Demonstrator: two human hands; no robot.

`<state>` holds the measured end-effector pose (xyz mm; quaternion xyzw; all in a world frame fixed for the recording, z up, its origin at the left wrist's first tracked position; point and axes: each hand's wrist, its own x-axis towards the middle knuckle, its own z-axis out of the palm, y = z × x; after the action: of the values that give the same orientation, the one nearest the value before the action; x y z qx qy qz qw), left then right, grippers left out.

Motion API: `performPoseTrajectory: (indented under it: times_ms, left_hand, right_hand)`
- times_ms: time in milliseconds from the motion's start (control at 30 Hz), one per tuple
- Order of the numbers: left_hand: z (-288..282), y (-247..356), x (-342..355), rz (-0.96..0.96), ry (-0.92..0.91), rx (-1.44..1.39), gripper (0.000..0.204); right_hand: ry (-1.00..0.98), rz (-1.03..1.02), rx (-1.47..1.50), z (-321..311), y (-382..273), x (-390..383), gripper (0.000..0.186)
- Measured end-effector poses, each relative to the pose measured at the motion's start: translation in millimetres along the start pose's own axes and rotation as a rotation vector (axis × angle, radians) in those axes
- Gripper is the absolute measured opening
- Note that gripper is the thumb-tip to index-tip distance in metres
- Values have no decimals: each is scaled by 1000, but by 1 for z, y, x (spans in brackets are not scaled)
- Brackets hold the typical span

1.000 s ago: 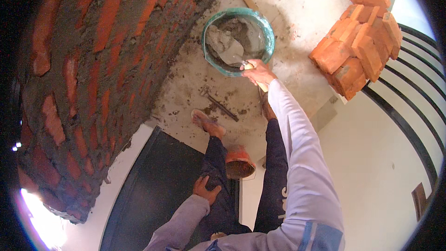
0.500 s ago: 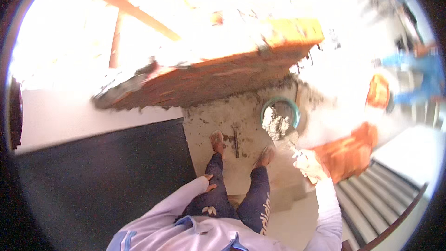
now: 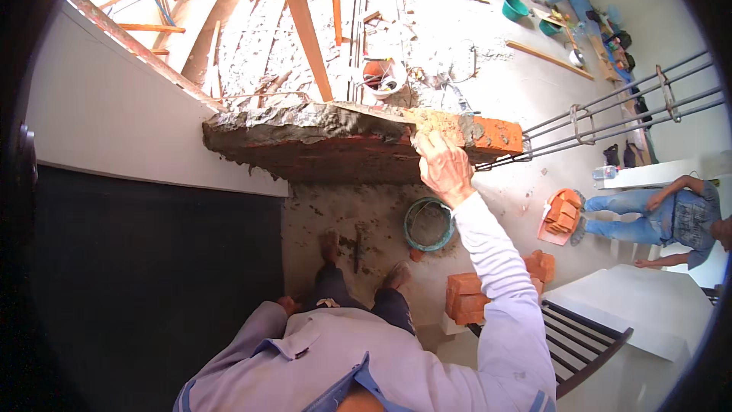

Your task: The person constructs a small wall section by applying mortar to bricks using a trowel and positioning them onto the structure. The person uses a hammer to tap the bricks into place and scrapes away excess mortar.

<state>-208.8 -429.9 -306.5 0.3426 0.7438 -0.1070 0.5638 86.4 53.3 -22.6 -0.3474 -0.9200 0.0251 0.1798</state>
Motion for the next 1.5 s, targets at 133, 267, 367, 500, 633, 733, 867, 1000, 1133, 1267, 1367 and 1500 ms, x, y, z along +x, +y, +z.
performPoseTrajectory:
  times_ms: [133, 267, 367, 500, 633, 733, 867, 1000, 1133, 1267, 1367, 1500]
  left_hand:
    - [1, -48, 23, 62, -24, 72, 40]
    - [-2, -65, 68, 275, 52, 198, 38]
    - [-27, -45, 99, 297, 183, -286, 34]
    - [-56, -30, 108, 297, 136, -728, 38]
    - [-67, -42, 106, 340, 150, -651, 37]
    - [-82, -74, 103, 370, 173, -431, 34]
    - [-130, -62, 84, 366, 105, -217, 33]
    - [-177, -43, 45, 341, 158, -356, 31]
    - [-173, -34, 43, 327, 146, -301, 29]
    - [-154, -5, 49, 252, -293, -128, 50]
    - [-108, 0, 61, -57, -566, 4, 78]
    - [-41, 35, 62, -44, -423, 382, 108]
  right_hand:
    - [-12, 218, -144, -21, -46, 35, 25]
    - [-221, -101, -339, -20, -57, 106, 23]
    - [-208, -161, -294, -14, -32, 94, 24]
    - [-311, 122, -300, -53, -21, 44, 29]
    - [-63, 364, -138, -56, -48, -26, 14]
    - [-84, 538, 294, -2, -115, -27, 26]
    - [-70, 474, 311, 92, -142, -26, 24]
    - [-41, 601, 313, 107, -104, -49, 27]
    - [29, 595, 353, 109, -51, -101, 26]
    - [-46, 726, 531, 98, -44, -164, 26]
    - [-118, 855, 550, 94, -49, -220, 25]
    - [-470, 1042, 237, 125, -13, -329, 23]
